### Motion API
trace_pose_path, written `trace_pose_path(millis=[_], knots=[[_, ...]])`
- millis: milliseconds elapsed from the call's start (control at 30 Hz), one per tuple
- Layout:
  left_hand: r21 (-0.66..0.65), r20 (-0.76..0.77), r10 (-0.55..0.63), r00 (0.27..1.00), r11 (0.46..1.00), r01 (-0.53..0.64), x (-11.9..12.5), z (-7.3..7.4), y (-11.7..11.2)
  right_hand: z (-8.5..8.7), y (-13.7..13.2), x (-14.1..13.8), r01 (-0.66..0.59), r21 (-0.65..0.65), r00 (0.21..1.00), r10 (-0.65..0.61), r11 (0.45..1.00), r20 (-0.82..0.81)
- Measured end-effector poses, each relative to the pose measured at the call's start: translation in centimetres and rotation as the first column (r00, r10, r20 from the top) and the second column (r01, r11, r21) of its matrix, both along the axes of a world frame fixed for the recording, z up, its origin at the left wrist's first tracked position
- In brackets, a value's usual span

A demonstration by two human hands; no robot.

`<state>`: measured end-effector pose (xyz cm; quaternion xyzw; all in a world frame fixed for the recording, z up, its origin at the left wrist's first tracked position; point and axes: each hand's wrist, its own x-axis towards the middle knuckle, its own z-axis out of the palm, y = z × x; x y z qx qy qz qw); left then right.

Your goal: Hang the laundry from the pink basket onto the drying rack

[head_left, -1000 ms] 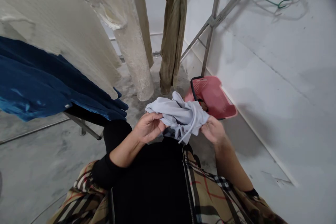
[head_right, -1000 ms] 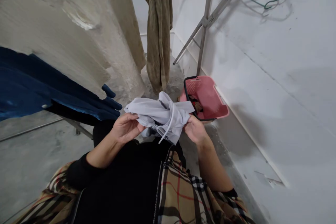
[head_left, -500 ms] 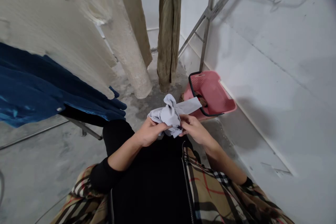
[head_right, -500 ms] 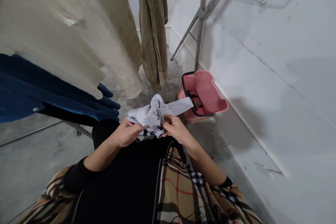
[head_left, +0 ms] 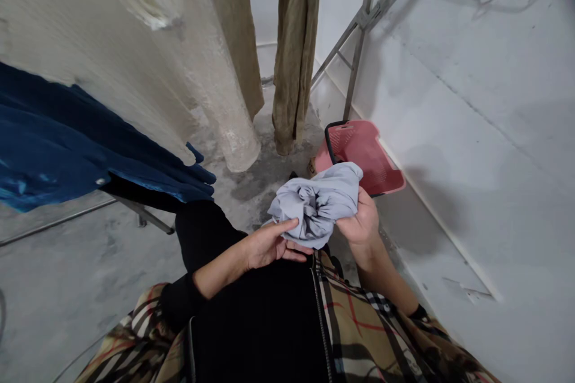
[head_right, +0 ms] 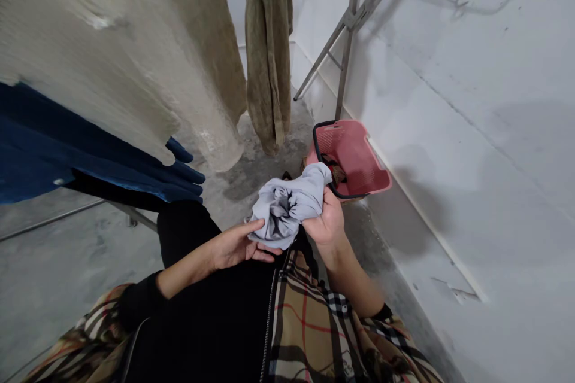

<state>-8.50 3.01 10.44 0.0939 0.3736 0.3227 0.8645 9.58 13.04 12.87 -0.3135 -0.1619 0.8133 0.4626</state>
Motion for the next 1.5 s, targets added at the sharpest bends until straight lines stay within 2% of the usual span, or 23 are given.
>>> trace_pose_path(millis=[67, 133, 267, 367, 467, 567, 633, 733, 833, 900, 967, 1000, 1033, 1067, 1133, 1200, 1267, 1333, 1367, 1433, 1500], knots=[[-0.153, -0.029, 0.004, 1.000, 0.988, -0.008, 0.1, -0.9, 0.3, 0.5, -0.3, -0.1, -0.001, -0.017, 1.000, 0.001, 1.000, -0.003], [-0.234, -0.081, 0.036, 0.996, 0.971, -0.055, 0.2, -1.5, 0.5, 0.8, -0.5, -0.1, -0.017, -0.024, 1.000, 0.018, 1.000, 0.009], [-0.212, -0.125, 0.189, 0.974, 0.954, -0.212, 0.2, -1.4, 1.1, 1.2, -0.5, 0.0, -0.014, 0.014, 0.999, 0.013, 1.000, 0.032], [-0.182, -0.105, 0.397, 0.912, 0.894, -0.410, -0.4, -0.2, 2.0, 1.3, -0.2, 0.1, 0.028, 0.013, 0.999, -0.028, 1.000, 0.017], [-0.199, -0.002, 0.616, 0.788, 0.772, -0.604, -1.7, 1.6, 3.3, 1.2, 0.0, 0.1, 0.104, 0.002, 0.995, -0.104, 0.995, -0.001], [-0.198, 0.135, 0.714, 0.687, 0.699, -0.687, -2.8, 3.5, 4.3, 1.1, -0.2, -0.2, 0.145, 0.021, 0.989, -0.145, 0.989, 0.015], [-0.193, 0.183, 0.699, 0.692, 0.715, -0.672, -3.0, 4.5, 4.6, 1.3, -0.5, -0.2, 0.125, 0.071, 0.991, -0.127, 0.990, 0.035], [-0.161, 0.184, 0.604, 0.775, 0.797, -0.582, -2.8, 5.5, 4.5, 1.5, -0.3, 0.5, 0.022, 0.188, 0.993, -0.043, 0.982, 0.108], [-0.068, 0.252, 0.494, 0.832, 0.867, -0.494, -2.7, 6.0, 4.5, 1.5, 1.4, 2.3, -0.130, 0.312, 0.958, 0.039, 0.941, 0.284], [0.023, 0.324, 0.432, 0.842, 0.886, -0.463, -2.7, 6.6, 4.4, 1.6, 3.4, 3.6, -0.320, 0.350, 0.872, 0.129, 0.880, 0.472], [0.099, 0.376, 0.388, 0.841, 0.886, -0.453, -2.5, 7.2, 4.3, 2.3, 5.8, 4.8, -0.524, 0.347, 0.727, 0.196, 0.778, 0.658], [0.121, 0.389, 0.370, 0.844, 0.887, -0.445, -2.3, 7.4, 4.1, 2.9, 7.2, 5.1, -0.585, 0.357, 0.661, 0.172, 0.728, 0.731], [0.132, 0.390, 0.355, 0.849, 0.891, -0.434, -2.1, 7.6, 4.0, 3.9, 8.6, 5.3, -0.606, 0.390, 0.613, 0.094, 0.693, 0.785], [0.135, 0.383, 0.350, 0.855, 0.894, -0.427, -1.8, 7.7, 4.0, 5.2, 10.1, 5.3, -0.598, 0.444, 0.574, -0.031, 0.667, 0.819], [0.130, 0.353, 0.368, 0.860, 0.891, -0.435, -1.4, 7.7, 3.9, 8.8, 13.0, 4.6, -0.531, 0.587, 0.475, -0.359, 0.611, 0.804], [0.127, 0.320, 0.396, 0.861, 0.882, -0.453, -1.2, 7.4, 3.9, 13.4, 15.8, 2.9, -0.502, 0.683, 0.338, -0.607, 0.531, 0.720], [0.119, 0.287, 0.412, 0.865, 0.881, -0.459, -1.1, 7.0, 4.0, 18.4, 18.5, 0.5, -0.474, 0.777, 0.224, -0.797, 0.414, 0.561], [0.106, 0.264, 0.424, 0.866, 0.880, -0.463, -1.2, 6.8, 4.0, 22.9, 21.0, -2.2, -0.467, 0.846, 0.125, -0.927, 0.258, 0.352], [0.100, 0.260, 0.434, 0.862, 0.876, -0.471, -1.3, 6.8, 4.0, 24.7, 22.2, -3.5, -0.471, 0.851, 0.067, -0.953, 0.230, 0.295], [0.096, 0.253, 0.447, 0.858, 0.871, -0.482, -1.4, 6.8, 4.0, 27.3, 24.5, -5.8, -0.514, 0.817, -0.069, -0.962, 0.262, 0.265], [0.096, 0.235, 0.453, 0.860, 0.870, -0.484, -1.6, 6.8, 3.9, 28.7, 26.4, -7.4, -0.566, 0.735, -0.228, -0.928, 0.373, 0.294]])
